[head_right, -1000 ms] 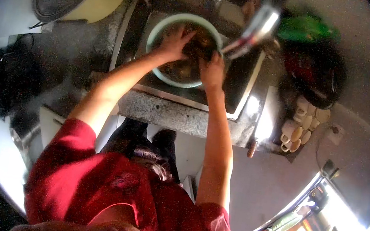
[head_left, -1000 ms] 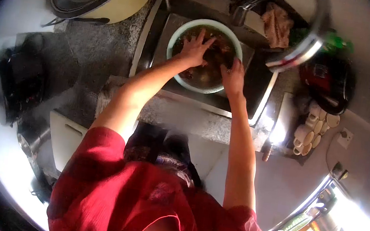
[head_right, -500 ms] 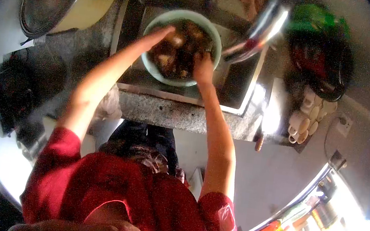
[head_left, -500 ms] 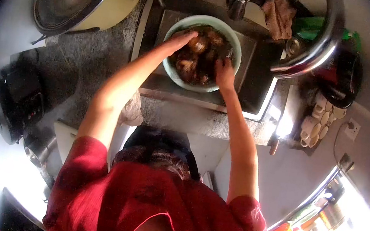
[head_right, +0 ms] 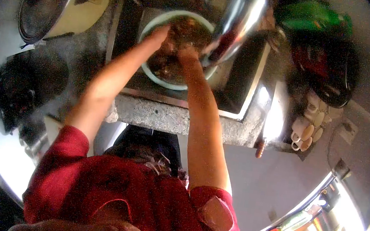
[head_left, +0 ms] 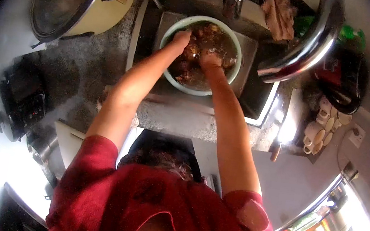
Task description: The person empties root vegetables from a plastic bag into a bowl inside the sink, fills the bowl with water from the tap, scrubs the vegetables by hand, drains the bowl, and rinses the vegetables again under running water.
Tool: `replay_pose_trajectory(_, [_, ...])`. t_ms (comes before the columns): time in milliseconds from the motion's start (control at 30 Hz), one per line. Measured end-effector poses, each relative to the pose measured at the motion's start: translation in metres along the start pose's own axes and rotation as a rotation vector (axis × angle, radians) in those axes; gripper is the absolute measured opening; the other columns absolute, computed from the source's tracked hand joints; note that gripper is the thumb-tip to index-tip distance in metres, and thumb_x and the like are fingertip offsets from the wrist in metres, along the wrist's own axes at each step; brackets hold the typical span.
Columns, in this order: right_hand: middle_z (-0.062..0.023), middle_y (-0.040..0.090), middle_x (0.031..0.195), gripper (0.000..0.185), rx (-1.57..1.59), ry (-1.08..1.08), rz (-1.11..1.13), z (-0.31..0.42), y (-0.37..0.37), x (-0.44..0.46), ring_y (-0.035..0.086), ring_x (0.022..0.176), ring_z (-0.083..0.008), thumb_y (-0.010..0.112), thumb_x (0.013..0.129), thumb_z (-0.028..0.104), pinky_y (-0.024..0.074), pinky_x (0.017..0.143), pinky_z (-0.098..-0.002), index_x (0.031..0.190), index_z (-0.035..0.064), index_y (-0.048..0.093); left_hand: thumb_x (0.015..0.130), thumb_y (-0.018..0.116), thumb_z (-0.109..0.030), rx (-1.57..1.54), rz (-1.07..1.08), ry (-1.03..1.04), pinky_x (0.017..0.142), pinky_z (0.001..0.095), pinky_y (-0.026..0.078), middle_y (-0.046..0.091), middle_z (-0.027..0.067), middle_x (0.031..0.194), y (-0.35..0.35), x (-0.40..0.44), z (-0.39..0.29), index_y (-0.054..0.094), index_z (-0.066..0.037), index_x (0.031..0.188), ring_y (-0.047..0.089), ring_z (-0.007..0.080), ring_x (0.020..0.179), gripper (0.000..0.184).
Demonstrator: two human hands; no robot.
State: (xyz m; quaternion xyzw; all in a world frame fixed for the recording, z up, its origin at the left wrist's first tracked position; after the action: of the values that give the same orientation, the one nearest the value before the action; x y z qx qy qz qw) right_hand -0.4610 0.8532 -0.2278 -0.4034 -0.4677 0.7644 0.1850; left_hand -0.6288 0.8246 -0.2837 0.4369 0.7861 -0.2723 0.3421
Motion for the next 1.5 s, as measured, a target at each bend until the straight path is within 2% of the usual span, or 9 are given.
replay_pose_trajectory(133, [-0.0200,0.064,0.094,0.023,0.406,0.213,-0.058,0.007,-0.073,-0.015,0.062,0.088,-0.0370,0.053,0.089,0.022,0.0505,0.079,-0.0445,0.102,0.0044,0.061,0.100,0.035,-0.046,-0.454,0.387,-0.346,0.101,0.0419,0.037,0.052,0.0177,0.131,-0.032,-0.072,-0.037,0.055,0.000,0.122,0.048,0.0300,0.118,0.055])
replay_pose_trajectory(333, [-0.0199,0.042,0.129,0.046,0.132,0.120,-0.021,0.033,-0.102,-0.093,0.041,0.119,-0.0405,0.053,0.091,0.033,0.0359,0.098,-0.0488,0.129,0.0090,0.043,0.075,0.075,-0.046,0.815,0.072,0.741,0.100,0.0478,0.041,0.017,0.0310,0.147,-0.048,-0.140,-0.023,-0.004,-0.015,0.150,0.039,0.0421,0.127,0.113])
replay_pose_trajectory(400, [-0.0203,0.028,0.147,0.062,-0.068,0.049,0.019,0.040,-0.084,-0.101,0.028,0.134,-0.0429,0.053,0.092,0.042,0.0274,0.108,-0.0518,0.142,0.0117,0.032,0.073,0.077,-0.040,0.895,0.111,0.485,0.090,0.0471,0.049,0.016,0.0341,0.146,-0.037,-0.150,-0.017,-0.014,-0.014,0.148,0.046,0.0446,0.120,0.121])
replay_pose_trajectory(600, [-0.0242,0.019,0.150,0.061,-0.293,0.160,0.124,0.017,-0.034,-0.067,0.029,0.134,-0.0435,0.051,0.093,0.034,0.0294,0.108,-0.0505,0.145,0.0090,0.028,0.070,0.078,-0.048,0.976,0.011,0.598,0.090,0.0445,0.049,0.024,0.0357,0.142,-0.032,-0.145,-0.031,-0.013,-0.012,0.148,0.049,0.0466,0.116,0.125])
replay_pose_trajectory(800, [-0.0170,0.054,0.126,0.042,0.237,-0.054,-0.442,-0.025,-0.090,-0.105,0.048,0.118,-0.0366,0.054,0.082,0.001,0.0396,0.101,-0.0440,0.123,0.0079,0.054,0.089,0.062,-0.023,1.092,0.089,0.583,0.101,0.0455,0.041,0.027,0.0317,0.143,-0.037,-0.174,-0.028,0.000,-0.009,0.150,0.040,0.0440,0.126,0.088])
replay_pose_trajectory(933, [-0.0181,0.056,0.123,0.036,0.320,0.076,-0.666,-0.039,-0.119,-0.163,0.051,0.114,-0.0365,0.059,0.079,0.002,0.0415,0.098,-0.0428,0.114,0.0058,0.060,0.084,0.065,-0.030,1.282,0.462,0.783,0.104,0.0508,0.035,0.034,0.0271,0.142,-0.016,-0.226,-0.033,0.044,-0.003,0.134,0.033,0.0419,0.132,0.061])
replay_pose_trajectory(1133, [-0.0147,0.060,0.116,0.031,0.530,0.252,-0.755,-0.055,-0.110,-0.230,0.058,0.108,-0.0305,0.055,0.084,0.001,0.0462,0.093,-0.0355,0.114,0.0038,0.060,0.076,0.069,-0.055,0.685,0.807,0.278,0.102,0.0398,0.040,0.045,0.0259,0.135,-0.006,-0.184,-0.029,0.033,0.000,0.141,0.055,0.0305,0.114,0.093])
replay_pose_trajectory(1300, [-0.0115,0.063,0.108,0.022,1.334,0.395,-0.593,-0.034,-0.104,-0.251,0.061,0.099,-0.0195,0.050,0.090,-0.001,0.0492,0.089,-0.0306,0.110,-0.0035,0.058,0.093,0.044,-0.056,-0.431,0.990,-0.259,0.076,0.0397,0.055,0.063,0.0195,0.106,-0.021,-0.220,-0.045,0.052,0.003,0.118,0.065,0.0288,0.091,0.064])
replay_pose_trajectory(1500, [-0.0129,0.065,0.102,0.019,1.593,0.259,-0.507,0.013,-0.115,-0.241,0.063,0.091,-0.0186,0.048,0.095,0.004,0.0518,0.083,-0.0300,0.110,-0.0044,0.056,0.093,0.040,-0.058,-0.513,0.957,-0.049,0.083,0.0408,0.054,0.063,0.0181,0.106,-0.027,-0.244,-0.060,0.050,0.002,0.123,0.063,0.0279,0.095,0.067])
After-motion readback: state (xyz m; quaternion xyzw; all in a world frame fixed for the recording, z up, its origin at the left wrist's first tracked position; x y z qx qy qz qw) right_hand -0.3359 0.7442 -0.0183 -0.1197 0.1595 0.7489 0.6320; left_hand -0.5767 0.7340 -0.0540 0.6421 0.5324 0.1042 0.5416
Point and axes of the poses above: each hand's wrist, its own x-axis towards the middle knuckle, its own y-axis out of the palm, z = x × y, the point moved 2 cm from there along x, towards the middle knuckle
